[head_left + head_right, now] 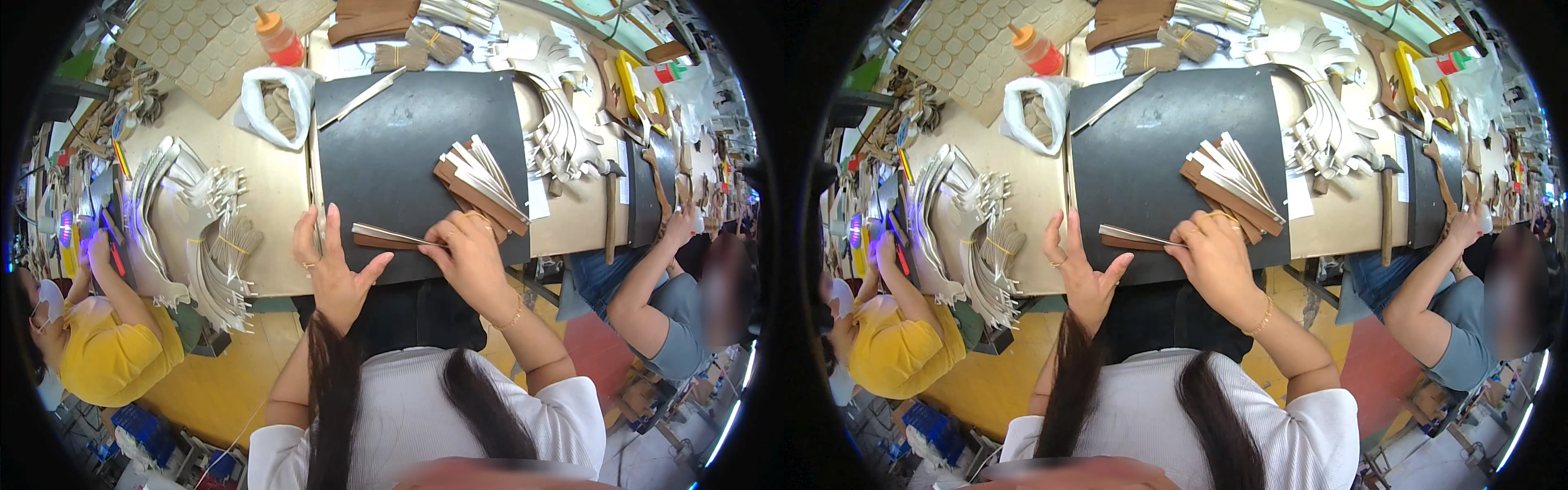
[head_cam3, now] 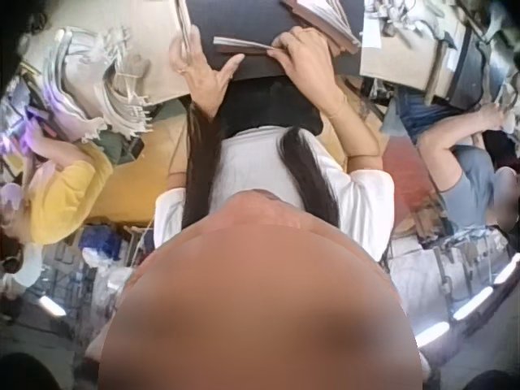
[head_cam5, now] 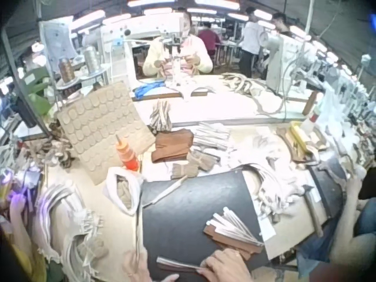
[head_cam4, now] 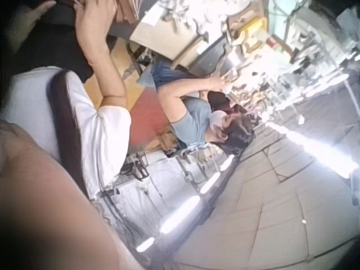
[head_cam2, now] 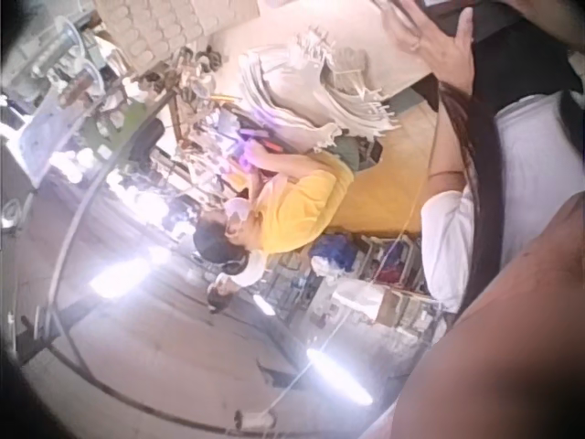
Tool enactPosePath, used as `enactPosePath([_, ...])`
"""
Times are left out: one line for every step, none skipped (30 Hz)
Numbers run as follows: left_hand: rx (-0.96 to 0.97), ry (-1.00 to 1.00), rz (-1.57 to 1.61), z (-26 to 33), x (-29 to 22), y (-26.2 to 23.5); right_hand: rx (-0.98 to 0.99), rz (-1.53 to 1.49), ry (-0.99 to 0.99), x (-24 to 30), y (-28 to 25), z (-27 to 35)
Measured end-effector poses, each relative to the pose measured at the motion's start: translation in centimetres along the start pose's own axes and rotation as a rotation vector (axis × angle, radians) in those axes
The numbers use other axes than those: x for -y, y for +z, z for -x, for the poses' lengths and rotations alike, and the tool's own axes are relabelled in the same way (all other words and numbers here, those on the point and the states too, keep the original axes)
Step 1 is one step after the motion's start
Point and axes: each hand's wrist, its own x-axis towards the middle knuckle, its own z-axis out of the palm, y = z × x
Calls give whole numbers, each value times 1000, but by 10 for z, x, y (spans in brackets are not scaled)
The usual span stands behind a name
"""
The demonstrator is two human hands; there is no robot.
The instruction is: The person assembles small flat craft pieces by hand, aligning and pressing them together on a workbench. They then apply glue from a squeeze bottle to the edges of several white rectangular pieces and set them aside.
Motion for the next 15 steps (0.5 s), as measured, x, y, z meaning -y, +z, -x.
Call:
enactPosePath([-14, 11, 41, -4, 0, 5, -37, 11, 41, -1, -11, 2])
enactPosePath([-36, 24, 91, -7, -1, 10, -75, 15, 67, -2, -23, 5])
enactPosePath([-8, 21, 89, -8, -2, 13, -128, -31, 162, -3, -34, 4])
enactPosePath([6, 58, 71, -10, -3, 16, -102, -50, 311, -6, -48, 2])
enactPosePath([17, 84, 59, -12, -4, 20, -238, 102, 232, -8, -58, -2])
enactPosePath([27, 108, 46, -13, -5, 23, -346, 260, 226, -10, -66, -9])
enactPosePath([50, 115, 43, -12, -6, 25, -375, 264, 146, -12, -74, -17])
enactPosePath([58, 136, 41, -12, -6, 27, -400, 267, 88, -14, -81, -28])
enactPosePath([68, 150, 41, -12, -6, 29, -426, 269, 43, -16, -86, -41])
enactPosePath([75, 168, 46, -12, -6, 30, -405, 261, -64, -18, -89, -58])
enactPosePath([72, 155, 55, -12, -5, 31, -386, 253, -155, -21, -88, -79])
enactPosePath([66, 146, 65, -12, -4, 32, -367, 248, -263, -25, -87, -104])
enactPosePath([59, 137, 74, -12, -4, 33, -369, 255, -362, -29, -82, -136])
enactPosePath([47, 125, 86, -12, -3, 33, -372, 256, -503, -32, -74, -169])
enactPosePath([44, 111, 96, -11, -3, 33, -356, 305, -541, -33, -64, -201])
